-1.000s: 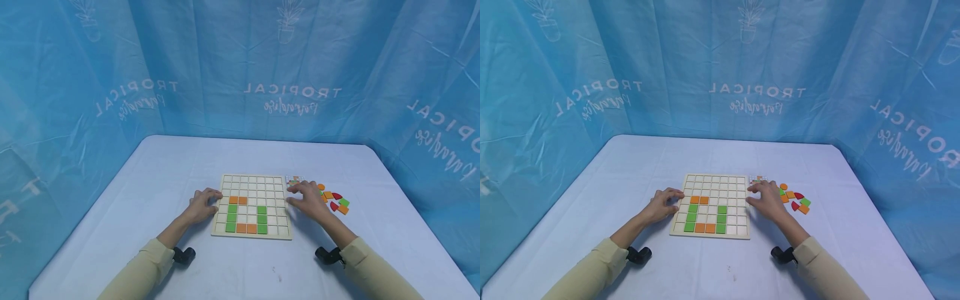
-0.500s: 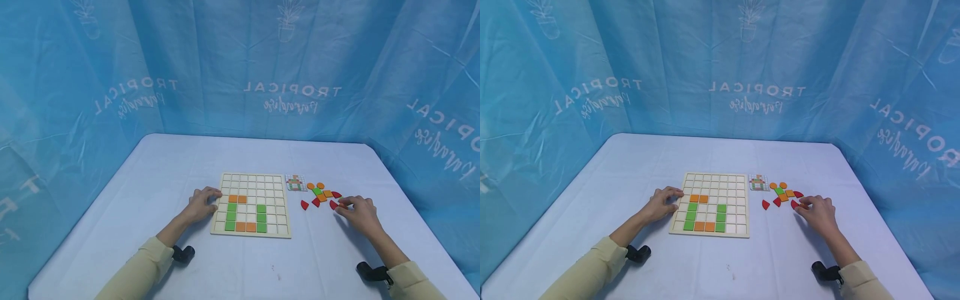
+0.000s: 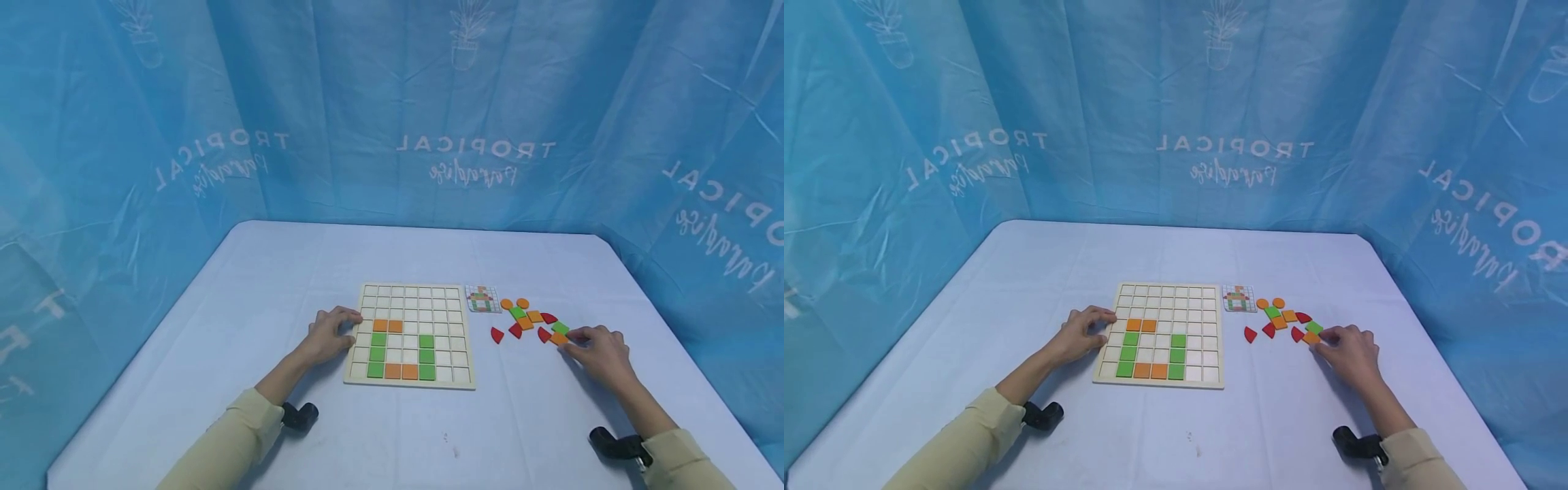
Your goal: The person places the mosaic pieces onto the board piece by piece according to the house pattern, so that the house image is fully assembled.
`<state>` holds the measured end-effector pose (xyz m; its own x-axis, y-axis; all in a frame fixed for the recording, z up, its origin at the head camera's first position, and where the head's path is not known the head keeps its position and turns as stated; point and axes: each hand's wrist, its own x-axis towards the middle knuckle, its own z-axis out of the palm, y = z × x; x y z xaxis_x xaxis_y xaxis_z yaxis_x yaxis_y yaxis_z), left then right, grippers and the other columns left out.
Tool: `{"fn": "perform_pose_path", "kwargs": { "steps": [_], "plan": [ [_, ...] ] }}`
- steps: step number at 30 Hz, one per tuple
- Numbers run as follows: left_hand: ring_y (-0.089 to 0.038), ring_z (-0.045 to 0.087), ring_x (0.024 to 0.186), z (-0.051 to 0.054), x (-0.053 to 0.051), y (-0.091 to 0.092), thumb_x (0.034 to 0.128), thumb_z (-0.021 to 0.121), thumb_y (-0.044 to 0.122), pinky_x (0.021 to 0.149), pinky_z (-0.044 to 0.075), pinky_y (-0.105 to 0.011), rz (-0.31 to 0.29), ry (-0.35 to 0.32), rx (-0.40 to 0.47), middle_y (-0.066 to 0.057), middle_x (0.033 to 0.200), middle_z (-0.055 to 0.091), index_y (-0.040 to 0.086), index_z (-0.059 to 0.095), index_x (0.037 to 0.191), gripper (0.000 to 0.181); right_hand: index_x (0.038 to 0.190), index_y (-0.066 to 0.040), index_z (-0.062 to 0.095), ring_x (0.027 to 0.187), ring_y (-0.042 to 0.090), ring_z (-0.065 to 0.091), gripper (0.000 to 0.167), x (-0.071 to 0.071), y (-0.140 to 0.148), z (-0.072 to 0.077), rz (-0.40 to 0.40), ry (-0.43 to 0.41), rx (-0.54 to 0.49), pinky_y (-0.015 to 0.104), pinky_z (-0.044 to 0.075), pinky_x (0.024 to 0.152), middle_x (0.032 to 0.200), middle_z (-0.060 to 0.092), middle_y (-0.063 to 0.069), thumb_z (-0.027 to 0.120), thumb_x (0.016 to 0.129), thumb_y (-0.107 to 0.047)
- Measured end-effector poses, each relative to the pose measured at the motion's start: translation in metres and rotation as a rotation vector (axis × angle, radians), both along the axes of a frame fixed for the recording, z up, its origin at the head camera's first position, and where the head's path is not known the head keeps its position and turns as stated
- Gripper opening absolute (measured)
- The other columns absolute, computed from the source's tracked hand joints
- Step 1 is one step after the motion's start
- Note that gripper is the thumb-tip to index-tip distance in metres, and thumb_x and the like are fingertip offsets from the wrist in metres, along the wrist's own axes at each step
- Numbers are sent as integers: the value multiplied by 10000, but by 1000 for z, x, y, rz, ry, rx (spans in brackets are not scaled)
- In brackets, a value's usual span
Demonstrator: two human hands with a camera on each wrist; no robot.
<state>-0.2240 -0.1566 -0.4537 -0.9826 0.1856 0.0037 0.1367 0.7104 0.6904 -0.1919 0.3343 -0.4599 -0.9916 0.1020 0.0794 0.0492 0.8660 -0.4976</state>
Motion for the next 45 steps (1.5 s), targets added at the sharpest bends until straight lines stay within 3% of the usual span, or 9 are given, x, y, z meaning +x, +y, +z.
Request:
{"fn": "perform_pose_path", "kwargs": {
  "steps": [16, 26, 32, 45],
  "plan": [
    [-257, 369, 1147, 0, 1, 0, 826, 688, 45, 980, 240, -505, 13, -4, 0, -39, 1331, 531, 67, 651, 1199, 376, 1048, 90, 659, 965, 390, 404, 339, -11, -6, -7, 21, 39, 16, 486, 376, 713, 1021, 539, 254, 728, 827, -159],
    [-265, 374, 1136, 1, 3, -1, 827, 688, 40, 973, 237, -513, 7, 7, -5, -46, 1329, 533, 65, 654, 1193, 368, 1073, 59, 669, 1022, 405, 393, 343, -11, -20, 7, 52, 16, -40, 471, 427, 714, 1073, 543, 251, 737, 829, -172],
    [-263, 375, 1146, -1, 1, 0, 822, 688, 34, 982, 234, -515, 6, 6, -9, -43, 1328, 534, 66, 653, 1197, 378, 1082, 34, 690, 1020, 369, 418, 323, -15, -49, 18, 99, 39, -81, 437, 462, 725, 1058, 568, 217, 746, 814, -139],
    [-250, 377, 1128, -1, 0, 0, 814, 687, 36, 972, 244, -508, 4, 10, -1, -32, 1320, 541, 69, 659, 1187, 376, 1037, -70, 740, 992, 286, 445, 274, -35, -143, 33, 233, 87, -114, 409, 405, 760, 1000, 614, 85, 773, 789, -181]
  ]
}}
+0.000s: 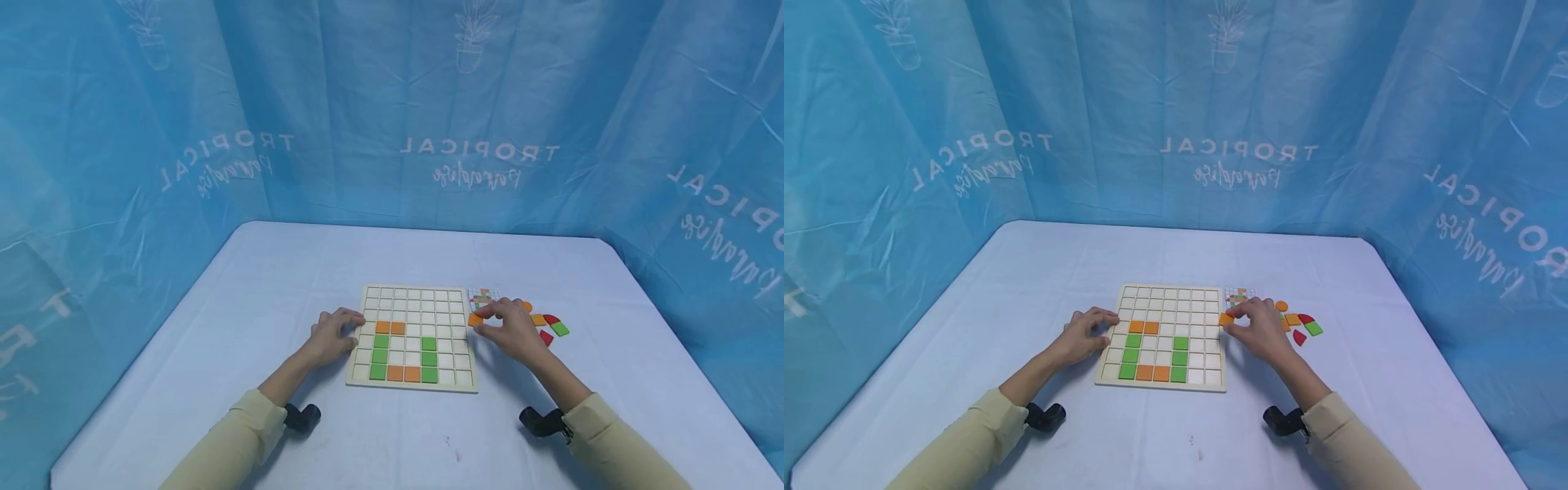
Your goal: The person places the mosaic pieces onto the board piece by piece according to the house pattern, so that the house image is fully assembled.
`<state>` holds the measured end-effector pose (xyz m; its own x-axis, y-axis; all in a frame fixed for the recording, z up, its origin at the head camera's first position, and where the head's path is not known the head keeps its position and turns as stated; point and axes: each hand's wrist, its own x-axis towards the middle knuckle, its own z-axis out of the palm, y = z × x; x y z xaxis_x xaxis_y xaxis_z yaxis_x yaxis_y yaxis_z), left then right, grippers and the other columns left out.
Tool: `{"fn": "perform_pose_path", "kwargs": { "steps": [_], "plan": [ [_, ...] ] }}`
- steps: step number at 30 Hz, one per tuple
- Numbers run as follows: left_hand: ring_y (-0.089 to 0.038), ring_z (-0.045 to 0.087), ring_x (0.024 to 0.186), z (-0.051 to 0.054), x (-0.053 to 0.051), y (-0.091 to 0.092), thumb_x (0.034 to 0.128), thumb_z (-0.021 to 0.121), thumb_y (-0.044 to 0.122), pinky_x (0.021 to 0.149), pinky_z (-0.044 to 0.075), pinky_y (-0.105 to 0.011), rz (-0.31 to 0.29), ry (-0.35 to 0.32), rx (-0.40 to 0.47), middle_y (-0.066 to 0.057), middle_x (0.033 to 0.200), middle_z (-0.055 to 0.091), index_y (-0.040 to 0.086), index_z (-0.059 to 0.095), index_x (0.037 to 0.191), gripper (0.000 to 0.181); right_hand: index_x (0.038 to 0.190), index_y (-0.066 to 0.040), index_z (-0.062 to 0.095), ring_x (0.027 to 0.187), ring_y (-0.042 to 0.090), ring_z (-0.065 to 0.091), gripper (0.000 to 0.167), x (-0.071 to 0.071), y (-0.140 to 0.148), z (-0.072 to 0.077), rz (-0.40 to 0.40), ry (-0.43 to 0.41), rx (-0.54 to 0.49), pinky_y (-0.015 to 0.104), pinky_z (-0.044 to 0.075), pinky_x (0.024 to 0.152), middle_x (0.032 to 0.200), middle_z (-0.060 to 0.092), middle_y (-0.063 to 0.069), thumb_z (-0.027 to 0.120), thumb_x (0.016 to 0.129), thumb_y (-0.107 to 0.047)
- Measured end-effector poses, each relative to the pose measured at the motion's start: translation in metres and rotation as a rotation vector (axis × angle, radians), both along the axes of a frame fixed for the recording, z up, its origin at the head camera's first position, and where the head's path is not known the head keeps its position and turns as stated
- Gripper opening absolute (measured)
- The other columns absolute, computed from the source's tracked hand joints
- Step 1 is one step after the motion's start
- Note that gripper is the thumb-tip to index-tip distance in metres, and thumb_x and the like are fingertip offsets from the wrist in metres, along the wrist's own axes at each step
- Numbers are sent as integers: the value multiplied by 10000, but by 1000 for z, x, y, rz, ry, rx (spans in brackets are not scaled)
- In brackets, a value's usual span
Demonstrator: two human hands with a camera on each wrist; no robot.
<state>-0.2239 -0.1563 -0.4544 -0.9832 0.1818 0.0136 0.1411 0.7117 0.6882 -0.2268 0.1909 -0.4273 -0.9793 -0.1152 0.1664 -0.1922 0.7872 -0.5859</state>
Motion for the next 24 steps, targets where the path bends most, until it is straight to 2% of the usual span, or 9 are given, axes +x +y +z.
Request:
{"fn": "perform_pose_path", "kwargs": {
  "steps": [6, 11, 18, 24],
  "plan": [
    [-249, 375, 1133, 0, 0, 0, 814, 687, 31, 976, 239, -504, 8, -14, 7, -26, 1326, 537, 73, 658, 1190, 379, 1010, -103, 749, 953, 241, 468, 251, -9, -40, -6, 98, 22, -16, 427, 392, 792, 944, 622, 28, 783, 775, -183],
    [-245, 374, 1138, -1, 0, 1, 815, 692, 36, 971, 244, -494, 13, -24, 4, -19, 1329, 534, 79, 657, 1192, 381, 996, -129, 756, 921, 203, 447, 240, -17, -64, -13, 138, 12, 14, 387, 377, 772, 913, 612, -17, 787, 770, -202],
    [-242, 380, 1123, -1, 0, 1, 814, 695, 39, 961, 249, -498, 9, -16, -3, -18, 1321, 540, 82, 660, 1188, 378, 985, -135, 756, 895, 191, 458, 227, -26, -85, -21, 204, 20, 94, 381, 382, 783, 909, 608, -19, 791, 775, -212],
    [-243, 374, 1145, 1, -1, 1, 819, 690, 47, 967, 248, -494, 18, -31, -15, -19, 1323, 536, 88, 657, 1194, 379, 975, -133, 757, 874, 187, 449, 243, -33, -95, -25, 223, 25, 150, 371, 370, 773, 890, 600, -29, 797, 767, -254]
  ]
}}
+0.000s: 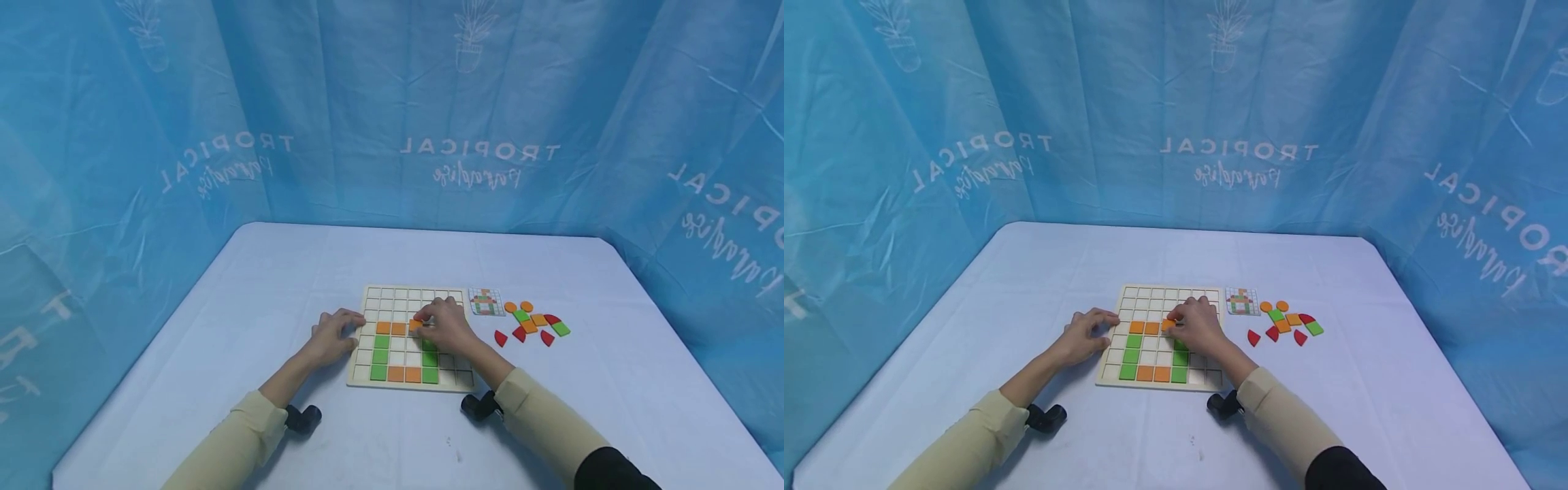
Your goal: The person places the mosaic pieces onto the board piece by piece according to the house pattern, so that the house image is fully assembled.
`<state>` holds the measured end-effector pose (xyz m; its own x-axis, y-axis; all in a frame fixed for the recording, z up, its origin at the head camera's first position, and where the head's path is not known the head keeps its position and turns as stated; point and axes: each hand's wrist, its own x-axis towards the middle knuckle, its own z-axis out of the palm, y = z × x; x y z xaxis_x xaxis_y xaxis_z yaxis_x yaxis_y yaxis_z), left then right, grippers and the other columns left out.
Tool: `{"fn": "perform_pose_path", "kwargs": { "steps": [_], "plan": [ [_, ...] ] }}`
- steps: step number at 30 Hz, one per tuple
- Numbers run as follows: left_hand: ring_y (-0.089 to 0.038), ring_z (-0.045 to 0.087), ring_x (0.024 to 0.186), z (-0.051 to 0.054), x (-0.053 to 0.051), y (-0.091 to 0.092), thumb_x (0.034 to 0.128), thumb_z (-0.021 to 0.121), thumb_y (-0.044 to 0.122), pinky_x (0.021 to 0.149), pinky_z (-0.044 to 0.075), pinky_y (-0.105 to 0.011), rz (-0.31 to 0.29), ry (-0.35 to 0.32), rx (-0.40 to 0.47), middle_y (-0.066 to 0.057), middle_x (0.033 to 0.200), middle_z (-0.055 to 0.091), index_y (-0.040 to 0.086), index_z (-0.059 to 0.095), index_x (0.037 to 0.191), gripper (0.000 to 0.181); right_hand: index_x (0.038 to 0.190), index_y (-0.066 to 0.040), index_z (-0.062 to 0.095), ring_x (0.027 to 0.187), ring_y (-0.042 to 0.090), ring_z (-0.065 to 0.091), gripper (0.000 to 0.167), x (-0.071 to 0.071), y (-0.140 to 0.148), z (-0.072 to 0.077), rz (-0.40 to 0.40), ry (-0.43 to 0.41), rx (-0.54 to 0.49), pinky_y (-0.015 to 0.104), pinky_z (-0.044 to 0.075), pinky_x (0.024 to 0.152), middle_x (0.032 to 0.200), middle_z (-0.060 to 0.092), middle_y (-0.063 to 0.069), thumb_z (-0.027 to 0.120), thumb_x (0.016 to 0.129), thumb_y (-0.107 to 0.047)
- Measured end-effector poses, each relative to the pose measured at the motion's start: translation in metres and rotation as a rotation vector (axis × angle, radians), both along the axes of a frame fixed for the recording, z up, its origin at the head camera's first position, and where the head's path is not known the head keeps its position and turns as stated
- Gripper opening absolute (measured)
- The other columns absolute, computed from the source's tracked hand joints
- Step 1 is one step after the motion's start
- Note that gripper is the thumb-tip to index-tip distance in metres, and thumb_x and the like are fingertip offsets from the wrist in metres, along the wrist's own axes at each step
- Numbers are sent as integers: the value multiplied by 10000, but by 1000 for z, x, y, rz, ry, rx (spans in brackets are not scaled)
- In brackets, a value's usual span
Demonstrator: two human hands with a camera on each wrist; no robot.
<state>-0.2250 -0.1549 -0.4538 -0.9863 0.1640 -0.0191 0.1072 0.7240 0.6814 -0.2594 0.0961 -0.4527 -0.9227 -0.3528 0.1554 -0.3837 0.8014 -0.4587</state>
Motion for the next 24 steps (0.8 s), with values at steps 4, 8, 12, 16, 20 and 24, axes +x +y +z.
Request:
{"fn": "perform_pose_path", "kwargs": {
  "steps": [4, 8, 12, 16, 20, 24],
  "plan": [
    [-245, 369, 1151, 1, 1, 0, 822, 683, 41, 977, 241, -493, 0, 2, 7, -19, 1328, 532, 84, 655, 1193, 374, 968, -137, 759, 846, 179, 447, 249, -3, -3, -3, 2, 15, 40, 363, 370, 754, 870, 608, -38, 797, 758, -265],
    [-240, 374, 1139, 2, 1, 0, 825, 685, 55, 975, 249, -485, 1, -2, -3, -15, 1332, 530, 93, 655, 1197, 375, 973, -141, 755, 836, 173, 443, 239, -5, -4, -6, 9, 9, 66, 370, 367, 752, 871, 606, -49, 788, 766, -255],
    [-244, 375, 1141, 2, 1, 0, 822, 690, 51, 970, 250, -488, 1, 2, 0, -21, 1326, 534, 88, 655, 1197, 378, 989, -144, 752, 857, 181, 440, 243, -4, -5, -7, 15, -3, 73, 380, 365, 770, 893, 595, -43, 779, 771, -247],
    [-252, 374, 1146, 1, 1, 0, 816, 693, 38, 970, 243, -502, -8, 13, 8, -28, 1319, 538, 76, 654, 1197, 385, 998, -149, 751, 875, 188, 438, 244, -3, -5, -6, 18, -1, 83, 382, 366, 779, 913, 593, -35, 776, 775, -247],
    [-252, 376, 1141, 1, 2, -1, 812, 695, 38, 969, 245, -504, -10, 14, 6, -28, 1319, 539, 76, 656, 1195, 386, 995, -152, 747, 865, 186, 435, 230, -2, -4, -5, 24, 3, 82, 380, 368, 764, 914, 590, -36, 771, 782, -233],
    [-245, 381, 1128, 1, 2, 0, 812, 697, 42, 960, 252, -493, -5, 12, 6, -23, 1318, 540, 80, 657, 1194, 387, 996, -158, 745, 867, 180, 434, 223, -1, -5, -5, 24, 2, 83, 379, 369, 769, 914, 587, -42, 769, 788, -233]
  ]
}}
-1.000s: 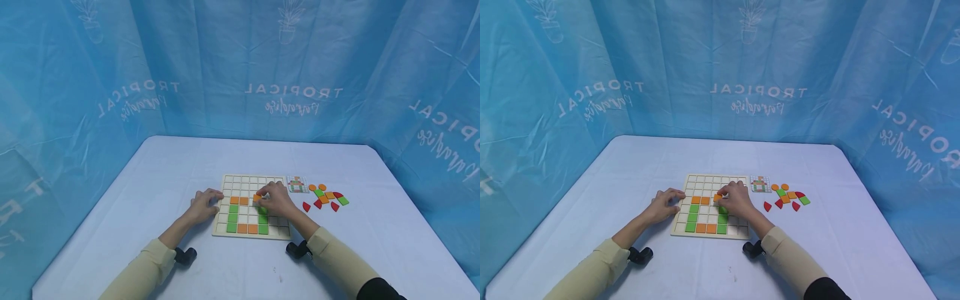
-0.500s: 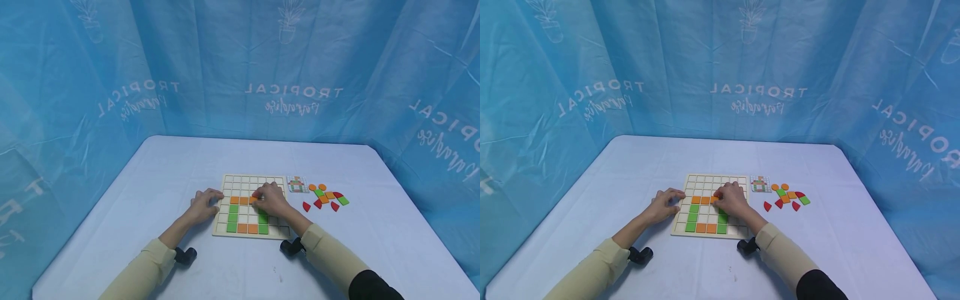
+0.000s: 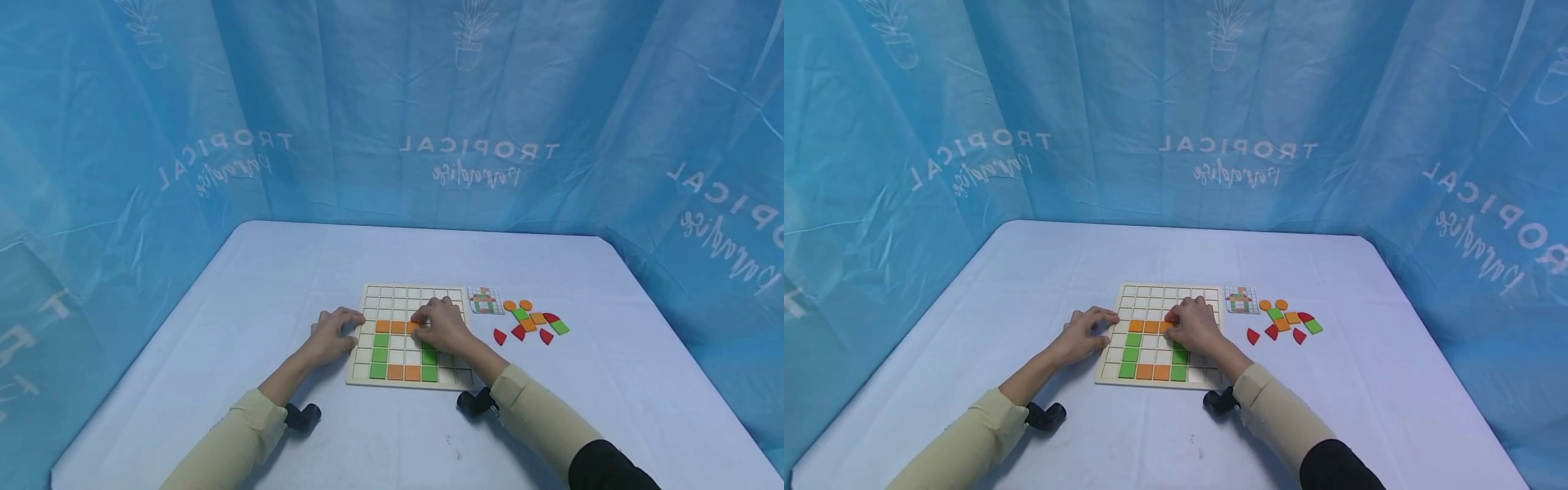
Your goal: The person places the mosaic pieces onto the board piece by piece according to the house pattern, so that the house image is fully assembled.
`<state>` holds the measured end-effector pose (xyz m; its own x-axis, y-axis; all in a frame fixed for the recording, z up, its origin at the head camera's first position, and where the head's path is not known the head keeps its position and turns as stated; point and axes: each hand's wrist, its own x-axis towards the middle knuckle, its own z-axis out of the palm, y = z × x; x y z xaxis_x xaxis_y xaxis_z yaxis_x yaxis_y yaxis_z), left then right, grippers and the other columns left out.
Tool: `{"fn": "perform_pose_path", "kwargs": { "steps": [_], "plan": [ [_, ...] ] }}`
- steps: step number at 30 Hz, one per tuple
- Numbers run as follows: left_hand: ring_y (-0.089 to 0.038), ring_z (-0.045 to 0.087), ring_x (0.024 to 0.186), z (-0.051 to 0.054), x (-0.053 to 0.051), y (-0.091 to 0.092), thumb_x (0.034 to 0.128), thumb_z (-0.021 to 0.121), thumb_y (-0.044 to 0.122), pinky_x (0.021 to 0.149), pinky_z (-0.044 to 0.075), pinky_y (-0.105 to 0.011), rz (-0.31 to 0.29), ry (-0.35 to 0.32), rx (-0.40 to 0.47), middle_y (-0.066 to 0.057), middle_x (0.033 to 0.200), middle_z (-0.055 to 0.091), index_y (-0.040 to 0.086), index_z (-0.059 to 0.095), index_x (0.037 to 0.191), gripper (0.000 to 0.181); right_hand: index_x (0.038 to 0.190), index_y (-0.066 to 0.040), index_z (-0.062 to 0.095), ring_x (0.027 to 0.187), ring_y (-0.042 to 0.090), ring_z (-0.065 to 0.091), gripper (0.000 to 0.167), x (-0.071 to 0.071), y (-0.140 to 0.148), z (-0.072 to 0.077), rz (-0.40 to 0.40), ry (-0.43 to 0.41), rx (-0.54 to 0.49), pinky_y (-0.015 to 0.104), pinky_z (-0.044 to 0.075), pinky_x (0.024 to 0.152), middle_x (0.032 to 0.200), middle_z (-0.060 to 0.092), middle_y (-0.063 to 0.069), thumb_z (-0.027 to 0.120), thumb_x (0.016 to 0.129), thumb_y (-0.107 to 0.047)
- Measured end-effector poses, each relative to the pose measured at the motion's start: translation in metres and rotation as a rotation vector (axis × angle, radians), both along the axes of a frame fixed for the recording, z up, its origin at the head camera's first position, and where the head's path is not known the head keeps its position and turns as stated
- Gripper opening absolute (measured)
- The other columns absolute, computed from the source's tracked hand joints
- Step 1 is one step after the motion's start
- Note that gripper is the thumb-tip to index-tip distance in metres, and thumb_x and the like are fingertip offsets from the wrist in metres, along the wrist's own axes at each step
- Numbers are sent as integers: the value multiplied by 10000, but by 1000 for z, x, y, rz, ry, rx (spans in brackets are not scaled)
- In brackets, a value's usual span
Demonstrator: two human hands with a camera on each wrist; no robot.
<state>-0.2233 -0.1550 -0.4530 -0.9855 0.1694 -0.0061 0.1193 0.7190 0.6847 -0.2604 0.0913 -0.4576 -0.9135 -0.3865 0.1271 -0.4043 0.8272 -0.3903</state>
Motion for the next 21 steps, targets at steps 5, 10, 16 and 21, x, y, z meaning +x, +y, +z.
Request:
{"fn": "perform_pose_path", "kwargs": {
  "steps": [5, 10, 16, 21],
  "plan": [
    [-237, 386, 1104, 0, 0, 0, 814, 696, 44, 943, 253, -478, 4, -3, 4, -21, 1317, 541, 78, 655, 1196, 385, 1001, -159, 745, 871, 180, 433, 233, 1, 0, 0, 0, 3, -4, 379, 366, 771, 926, 594, -41, 775, 787, -246],
    [-233, 384, 1097, -1, 0, 1, 821, 692, 50, 938, 254, -472, 2, -11, 3, -23, 1326, 534, 83, 652, 1203, 386, 1001, -148, 749, 853, 184, 432, 238, 2, 6, 3, -1, -1, -27, 374, 370, 747, 905, 587, -28, 769, 789, -253],
    [-237, 380, 1108, 0, 0, 0, 828, 688, 54, 952, 250, -481, 2, -11, 6, -25, 1327, 533, 87, 650, 1205, 381, 1015, -129, 749, 891, 197, 490, 230, -1, 32, 6, -39, 8, -124, 409, 384, 787, 920, 626, -7, 748, 809, -233],
    [-253, 373, 1135, 1, 1, -1, 832, 680, 53, 965, 240, -494, -6, -4, 11, -38, 1326, 531, 77, 647, 1204, 374, 1046, -103, 737, 979, 236, 499, 271, 0, 62, 6, -148, -33, -184, 445, 392, 838, 991, 640, 37, 753, 806, -229]
  ]
}}
